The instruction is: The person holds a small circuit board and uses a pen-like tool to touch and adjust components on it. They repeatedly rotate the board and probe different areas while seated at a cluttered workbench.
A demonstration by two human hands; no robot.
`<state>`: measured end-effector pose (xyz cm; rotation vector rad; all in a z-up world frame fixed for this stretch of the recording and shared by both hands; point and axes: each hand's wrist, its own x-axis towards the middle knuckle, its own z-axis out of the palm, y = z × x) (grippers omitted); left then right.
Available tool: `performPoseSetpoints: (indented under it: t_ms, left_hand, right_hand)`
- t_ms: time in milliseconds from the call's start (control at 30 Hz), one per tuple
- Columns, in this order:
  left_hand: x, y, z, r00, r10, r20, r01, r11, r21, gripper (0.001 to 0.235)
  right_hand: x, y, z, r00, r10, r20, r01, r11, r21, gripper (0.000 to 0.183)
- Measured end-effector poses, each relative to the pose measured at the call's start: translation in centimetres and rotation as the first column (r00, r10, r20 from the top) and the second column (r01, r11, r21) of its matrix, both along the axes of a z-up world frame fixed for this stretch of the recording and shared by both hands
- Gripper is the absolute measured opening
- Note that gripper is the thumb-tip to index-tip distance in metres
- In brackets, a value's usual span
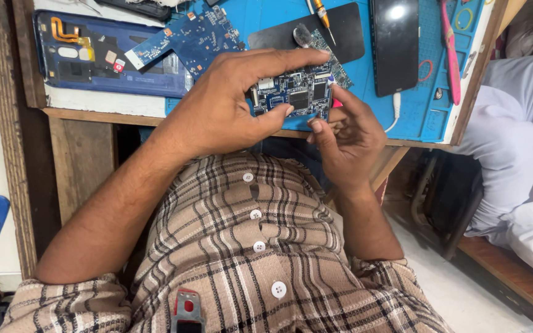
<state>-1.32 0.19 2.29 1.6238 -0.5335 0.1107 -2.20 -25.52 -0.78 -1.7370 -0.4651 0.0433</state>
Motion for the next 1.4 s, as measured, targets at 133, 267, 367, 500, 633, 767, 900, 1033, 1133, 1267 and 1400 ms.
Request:
performPoseSetpoints:
  t_ms: [133, 267, 367, 500, 633, 767, 900, 1033, 1133, 1267, 1400]
  left_hand:
    - [-0.2, -0.4, 0.0, 0.99, -0.017, -0.137, 0.012, 0.999, -0.035, 0.062]
    - [-0.5, -0.6, 0.1, 0.993, 0.006, -0.114, -0.016, 0.996, -0.083, 0.066]
    - [-0.6, -0.6, 0.3, 0.998, 0.034, -0.061, -0.039, 0.996, -0.079, 0.063]
    - [-0.6, -0.7, 0.2, 0.997, 0.023, -0.071, -0.033, 0.99, -0.141, 0.062]
    - [-0.9, -1.4, 0.1, 0.974, -0.02, -0.225, -0.008, 0.993, -0.12, 0.054]
    - [-0.9, -1.6, 0.0, 0.936, -0.05, -0.349, 0.009, 0.993, -0.118, 0.051]
    - [-1.1, -1.7, -0.3, 0.932, -0.065, -0.356, 0.015, 0.99, -0.14, 0.051]
    - [-1.2, -1.9, -0.5, 0.97, -0.089, -0.226, 0.044, 0.979, -0.197, 0.051]
    - [-1.3, -1.9, -0.4, 0.977, -0.052, -0.207, 0.029, 0.993, -0.114, 0.05]
    - [-1.3, -1.8, 0.1, 0.975, -0.04, -0.217, 0.021, 0.996, -0.089, 0.049]
    - [-1.3, -1.9, 0.4, 0.973, -0.05, -0.226, 0.027, 0.994, -0.103, 0.048]
  right_hand:
    - [-0.2, -0.3, 0.0, 0.999, 0.014, -0.034, -0.013, 1.0, 0.028, 0.046]
    - [-0.2, -0.2, 0.3, 0.997, 0.004, -0.081, -0.001, 0.999, 0.038, 0.047]
    - [-0.3, 0.0, 0.7, 0.994, 0.006, -0.112, 0.001, 0.999, 0.054, 0.046]
    - [0.4, -0.2, 1.7, 0.967, 0.074, -0.244, -0.034, 0.986, 0.162, 0.044]
    - [0.7, -0.4, 1.9, 0.914, 0.134, -0.384, -0.062, 0.979, 0.192, 0.031]
    - [0.5, 0.0, 1.4, 0.881, 0.134, -0.453, -0.033, 0.974, 0.223, 0.019]
    - [0.3, 0.2, 1.0, 0.88, 0.112, -0.462, 0.006, 0.969, 0.245, 0.017]
    - [0.1, 0.1, 1.1, 0.899, 0.094, -0.428, 0.002, 0.976, 0.219, 0.017]
    - [0.0, 0.2, 1.2, 0.909, 0.075, -0.411, 0.008, 0.98, 0.196, 0.018]
    - [0.0, 0.3, 1.3, 0.907, 0.07, -0.416, 0.015, 0.98, 0.198, 0.019]
    - [0.0, 0.3, 1.4, 0.911, 0.082, -0.404, 0.001, 0.98, 0.201, 0.018]
